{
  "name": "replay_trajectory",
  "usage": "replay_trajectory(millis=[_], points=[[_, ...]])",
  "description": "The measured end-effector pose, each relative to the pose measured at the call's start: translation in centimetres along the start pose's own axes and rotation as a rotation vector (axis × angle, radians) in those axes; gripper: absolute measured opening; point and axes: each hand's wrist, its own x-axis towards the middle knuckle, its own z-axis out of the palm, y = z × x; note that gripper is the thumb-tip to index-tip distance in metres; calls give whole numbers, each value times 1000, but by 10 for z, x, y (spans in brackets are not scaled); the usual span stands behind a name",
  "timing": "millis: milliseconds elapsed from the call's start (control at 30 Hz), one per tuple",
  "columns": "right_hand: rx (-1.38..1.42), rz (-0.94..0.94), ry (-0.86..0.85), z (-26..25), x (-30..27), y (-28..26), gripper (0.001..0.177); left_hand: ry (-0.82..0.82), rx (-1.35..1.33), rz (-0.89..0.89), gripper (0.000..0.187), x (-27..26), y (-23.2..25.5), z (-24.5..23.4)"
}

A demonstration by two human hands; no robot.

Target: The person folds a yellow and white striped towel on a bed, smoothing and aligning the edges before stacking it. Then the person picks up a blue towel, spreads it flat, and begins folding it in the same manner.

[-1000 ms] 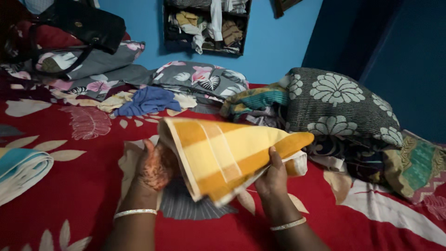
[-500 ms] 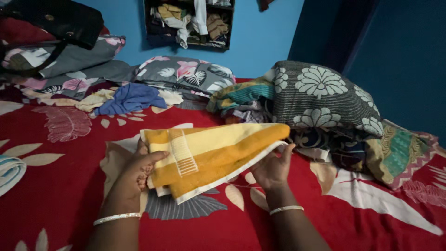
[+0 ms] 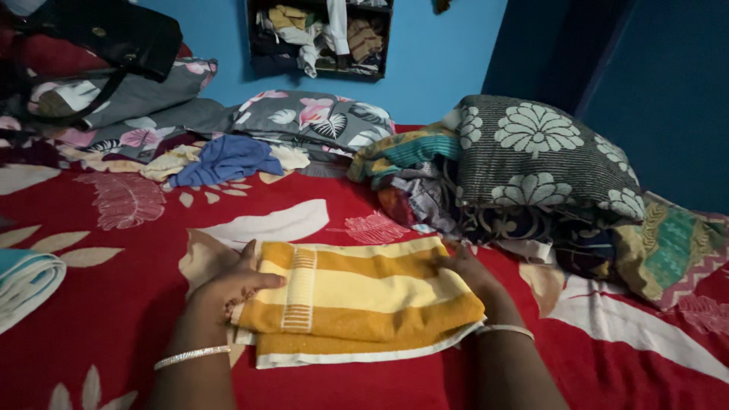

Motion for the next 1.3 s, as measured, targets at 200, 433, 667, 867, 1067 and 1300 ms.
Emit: replay_trajectory(millis=[200,433,667,867,1067,1300], points=[[-107,-94,142,-14,-15,-19,67,-72,256,32,140,-16,11,-10],[-893,-219,398,16,-31,-51,54,451,1041,229,112,-69,69,48],[-988,-652,-43,153,-52,-51,51,300,1177,520,62,-52,57,146],[-1215,-395,-205,167,-60,-53,51,88,1220,97,73,-69,58,151],[-1447,-56,-200,160,-63,-65,71,94,1203,-55,90,-94,82,148],[-1484,150,-106,144,-77,-93,81,92,1124,-200,90,-95,85,124]])
